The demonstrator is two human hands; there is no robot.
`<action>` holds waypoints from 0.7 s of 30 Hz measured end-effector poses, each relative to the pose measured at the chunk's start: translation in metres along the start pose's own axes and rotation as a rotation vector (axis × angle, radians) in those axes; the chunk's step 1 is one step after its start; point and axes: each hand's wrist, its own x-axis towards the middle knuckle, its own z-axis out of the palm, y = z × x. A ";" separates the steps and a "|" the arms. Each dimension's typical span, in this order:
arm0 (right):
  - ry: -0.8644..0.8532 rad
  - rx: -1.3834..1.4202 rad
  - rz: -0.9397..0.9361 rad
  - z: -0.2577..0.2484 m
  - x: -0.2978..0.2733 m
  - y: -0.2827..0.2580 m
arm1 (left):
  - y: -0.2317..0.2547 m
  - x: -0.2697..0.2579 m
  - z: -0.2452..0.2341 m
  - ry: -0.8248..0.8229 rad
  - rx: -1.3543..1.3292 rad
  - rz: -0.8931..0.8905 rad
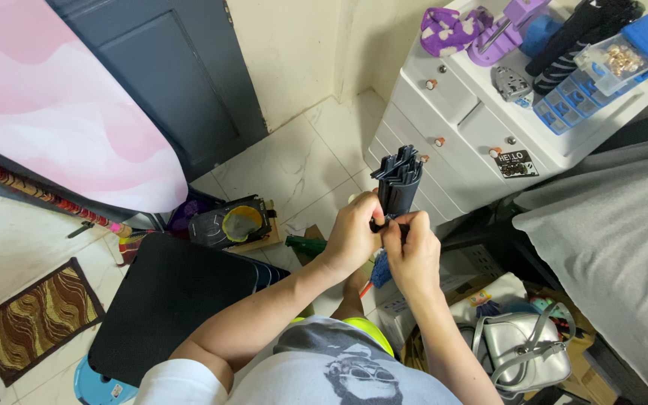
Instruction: The person assembles a black plastic storage unit by attaching legs and stacking drawers. They then retrieve a folded black umbrella from a plastic bag, remove the wrapping, and secure it with a rubber band.
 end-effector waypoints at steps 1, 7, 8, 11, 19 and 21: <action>0.008 -0.015 -0.014 0.002 0.000 0.002 | 0.000 0.001 0.001 0.007 0.002 0.008; 0.040 -0.015 0.015 0.013 0.002 0.008 | 0.007 0.007 -0.002 0.024 0.059 0.062; 0.052 -0.021 0.010 0.015 0.003 0.009 | 0.007 0.008 -0.003 0.020 0.059 0.050; 0.076 -0.029 0.003 0.019 0.004 0.009 | 0.009 0.010 -0.005 0.016 0.049 0.025; 0.060 -0.078 -0.073 0.022 0.014 0.016 | 0.008 0.013 -0.003 0.064 0.008 -0.024; 0.097 -0.016 -0.038 0.025 0.021 0.013 | 0.007 0.019 -0.003 0.083 0.030 0.031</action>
